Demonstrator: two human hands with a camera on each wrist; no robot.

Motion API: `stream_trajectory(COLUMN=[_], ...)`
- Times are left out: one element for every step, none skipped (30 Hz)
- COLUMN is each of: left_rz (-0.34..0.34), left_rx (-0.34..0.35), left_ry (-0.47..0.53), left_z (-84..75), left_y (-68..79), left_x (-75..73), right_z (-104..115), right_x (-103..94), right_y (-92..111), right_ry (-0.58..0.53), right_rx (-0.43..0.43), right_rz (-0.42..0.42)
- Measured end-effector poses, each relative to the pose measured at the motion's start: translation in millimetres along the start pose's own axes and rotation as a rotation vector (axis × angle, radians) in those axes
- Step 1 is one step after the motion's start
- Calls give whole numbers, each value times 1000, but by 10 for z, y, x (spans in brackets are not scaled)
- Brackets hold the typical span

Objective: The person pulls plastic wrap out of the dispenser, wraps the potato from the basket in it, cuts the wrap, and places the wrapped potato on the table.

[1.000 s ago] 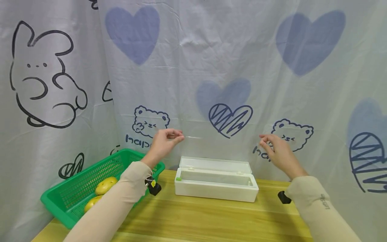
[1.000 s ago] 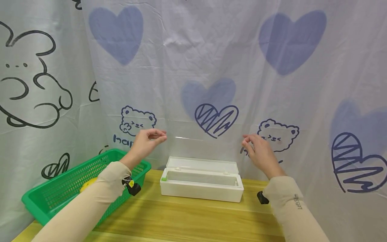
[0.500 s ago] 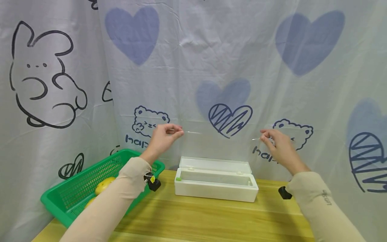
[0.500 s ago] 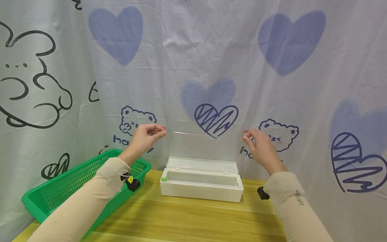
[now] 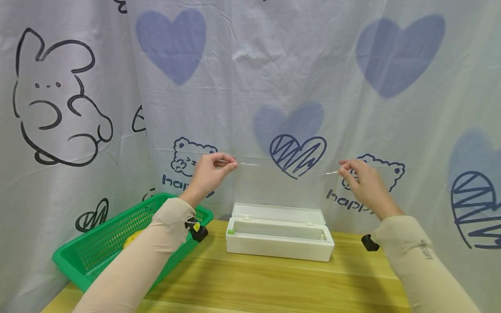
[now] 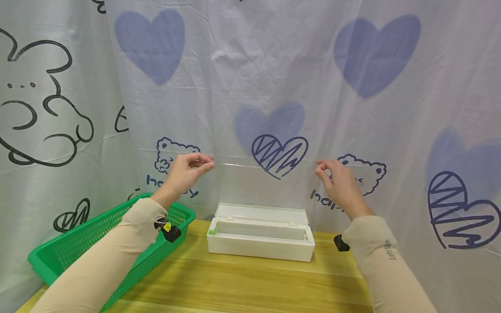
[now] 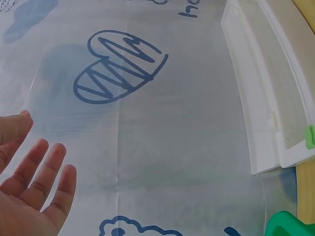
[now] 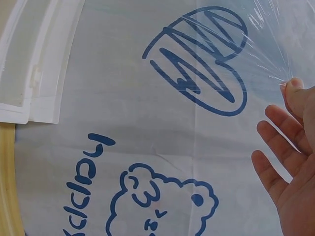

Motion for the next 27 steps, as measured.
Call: stream_trajectory(left_rz=[-4, -6, -8, -10, -11, -11, -11, -12, -14, -16, -17, -19, -22, -24, -26, -27, -29, -29, -30, -31, -33, -35, -38, -39, -43, -44, -46], left_rx=[3, 7, 12, 17, 19, 20, 22, 24, 28, 29, 30, 34, 37, 43, 47, 49, 53, 57, 59, 61, 62, 63, 64, 65, 65, 66, 66], left_ry=[-3, -3, -3, -3, -2, 2, 5, 8, 9, 11, 11, 13, 12, 10, 9, 9, 8, 11, 11, 12, 13, 15, 14, 16, 15, 18, 19], left_z=[-11, -23, -38, -50, -63, -73, -83, -93, -104, -112, -121, -130, -139, -146, -155, -163, -173, -184, -193, -203, -215, -226, -237, -249, -258, -266, -275], left_y=[-1, -2, -1, -2, -2, -2, -3, -3, -3, -3, -4, -4, -5, -9, -10, -11, -13, -14, -16, -18, -16, -17, -17, -16, -16, -15, -14], left_x=[-8, -14, -21, -27, -33, -38, -43, -48, -54, -60, -66, -72, -79, -84, -89, -96, -101, -106, -111, -115, -122, -128, -132, -137, -144, -150, -155], right_z=[6, 11, 17, 21, 26, 31, 34, 38, 43, 46, 50, 54, 55, 58, 62, 65, 68, 73, 78, 82, 84, 87, 91, 94, 96, 98, 103], right_x=[-11, -22, -33, -42, -51, -60, -68, -76, -84, -93, -102, -111, -119, -126, -134, -143, -152, -161, -171, -179, -189, -198, -208, -216, -221, -226, -233], right_y=[-8, -15, -22, -27, -31, -35, -38, -43, -47, -53, -59, -66, -73, -81, -88, -95, -101, -109, -116, -124, -129, -135, -141, -147, -151, -155, -158], right_ry=[-1, 0, 3, 3, 5, 9, 12, 13, 14, 13, 15, 15, 16, 16, 18, 19, 23, 27, 31, 34, 35, 35, 36, 35, 31, 28, 25], right_rx=[-1, -1, -2, -1, 1, 3, 6, 9, 11, 12, 14, 15, 17, 18, 16, 14, 11, 4, -4, -10, -14, -18, -21, -21, -17, -11, -6], right_rz=[-4, -8, -13, -16, -19, -19, -19, -20, -19, -20, -22, -23, -24, -25, -28, -32, -35, -38, -41, -45, -48, -50, -52, -52, -50, -48, -46])
Point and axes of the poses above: each hand's wrist, its own y-axis away from the middle knuckle, its own x-axis out of the palm, z = x × y, the point moved 6 cm from there along -y, towards the middle knuckle, and after that the axes turned 11 degrees about -x, right-handed, at the moved point
